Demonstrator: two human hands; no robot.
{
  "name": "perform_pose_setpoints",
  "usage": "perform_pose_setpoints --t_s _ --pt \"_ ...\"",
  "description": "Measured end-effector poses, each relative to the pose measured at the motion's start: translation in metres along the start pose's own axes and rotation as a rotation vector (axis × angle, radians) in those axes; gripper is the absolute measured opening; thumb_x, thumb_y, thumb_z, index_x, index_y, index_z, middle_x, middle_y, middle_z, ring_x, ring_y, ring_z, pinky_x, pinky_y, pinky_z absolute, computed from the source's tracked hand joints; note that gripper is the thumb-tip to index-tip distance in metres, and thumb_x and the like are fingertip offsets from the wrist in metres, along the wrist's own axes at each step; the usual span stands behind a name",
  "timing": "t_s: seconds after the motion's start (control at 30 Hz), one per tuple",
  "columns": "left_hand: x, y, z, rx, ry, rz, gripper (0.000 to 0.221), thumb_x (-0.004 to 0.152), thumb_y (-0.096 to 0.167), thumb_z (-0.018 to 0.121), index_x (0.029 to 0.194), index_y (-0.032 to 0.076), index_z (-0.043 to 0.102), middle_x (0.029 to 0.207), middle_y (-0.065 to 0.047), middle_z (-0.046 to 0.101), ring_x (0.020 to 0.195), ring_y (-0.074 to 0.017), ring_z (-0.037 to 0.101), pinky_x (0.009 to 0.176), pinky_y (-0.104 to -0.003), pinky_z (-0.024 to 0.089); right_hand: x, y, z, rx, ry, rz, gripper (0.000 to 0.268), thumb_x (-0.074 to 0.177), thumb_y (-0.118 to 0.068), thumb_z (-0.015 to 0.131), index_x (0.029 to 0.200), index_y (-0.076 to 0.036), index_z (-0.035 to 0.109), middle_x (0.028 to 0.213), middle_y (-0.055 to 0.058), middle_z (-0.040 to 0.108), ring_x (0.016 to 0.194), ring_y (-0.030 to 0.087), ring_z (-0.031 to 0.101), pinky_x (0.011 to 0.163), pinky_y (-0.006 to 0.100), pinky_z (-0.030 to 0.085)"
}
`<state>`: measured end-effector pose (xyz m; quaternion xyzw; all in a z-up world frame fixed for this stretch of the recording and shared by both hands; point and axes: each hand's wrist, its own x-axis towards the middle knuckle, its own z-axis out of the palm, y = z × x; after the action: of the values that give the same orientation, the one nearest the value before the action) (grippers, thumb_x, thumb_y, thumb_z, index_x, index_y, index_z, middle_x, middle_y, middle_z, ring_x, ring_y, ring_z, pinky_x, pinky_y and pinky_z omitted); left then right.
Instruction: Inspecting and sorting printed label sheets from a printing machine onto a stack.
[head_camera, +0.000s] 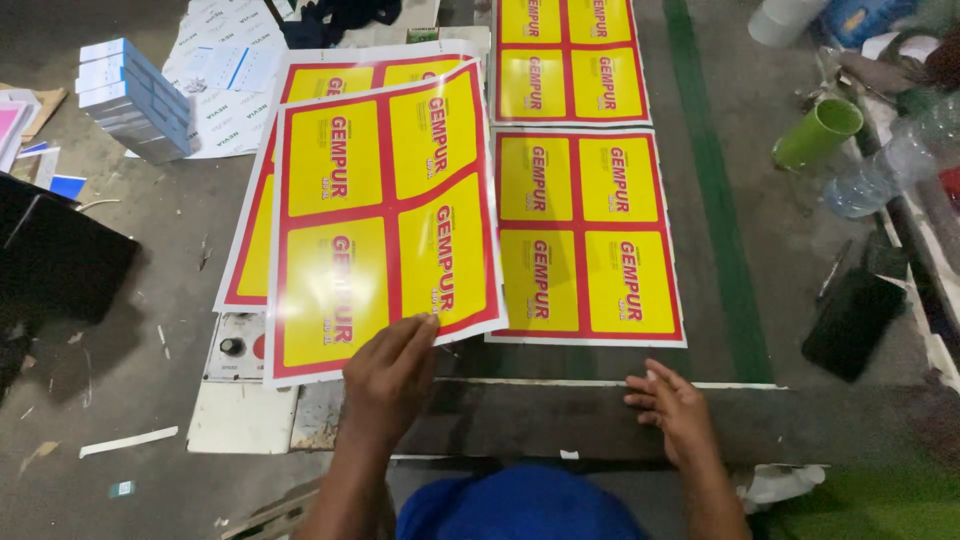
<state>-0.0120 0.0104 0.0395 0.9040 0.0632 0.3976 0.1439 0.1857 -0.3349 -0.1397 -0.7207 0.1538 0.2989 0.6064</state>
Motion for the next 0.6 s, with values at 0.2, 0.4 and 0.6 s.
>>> perform_pose_setpoints --t_s 0.2,0.4,0.6 --pt "0.003 0.007 0.017 -0.039 0.065 -0.037 0.029 0.083 0.001 0.079 0.112 0.002 0.073 0.105 -0.014 0.074 0.093 -0.0304 0.075 0.079 -0.040 0.060 0.054 -0.023 0.036 -1.043 0.301 -0.919 0.063 0.096 -0.041 0.065 0.147 -0.006 0.053 0.153 0.021 0.050 0.143 0.040 0.040 0.114 0.057 0.032" --pt "-0.006 -0.001 0.009 0.022 0.104 -0.106 0.030 0.081 0.001 0.080 0.111 0.003 0.074 0.101 -0.015 0.074 0.088 -0.0308 0.074 0.076 -0.040 0.060 0.128 -0.051 0.068 -1.215 0.244 -0.941 0.064 0.099 -0.051 0.055 0.147 -0.009 0.054 0.158 0.015 0.043 0.151 0.038 0.029 0.117 0.068 0.013" --pt "-0.011 0.001 0.003 -0.014 0.119 -0.120 0.031 0.080 0.000 0.081 0.110 0.004 0.073 0.102 -0.014 0.074 0.090 -0.0300 0.074 0.077 -0.039 0.060 0.145 -0.082 0.082 -1.222 0.204 -0.933 0.058 0.100 -0.052 0.052 0.141 -0.012 0.061 0.160 0.015 0.043 0.151 0.037 0.031 0.118 0.070 0.010"
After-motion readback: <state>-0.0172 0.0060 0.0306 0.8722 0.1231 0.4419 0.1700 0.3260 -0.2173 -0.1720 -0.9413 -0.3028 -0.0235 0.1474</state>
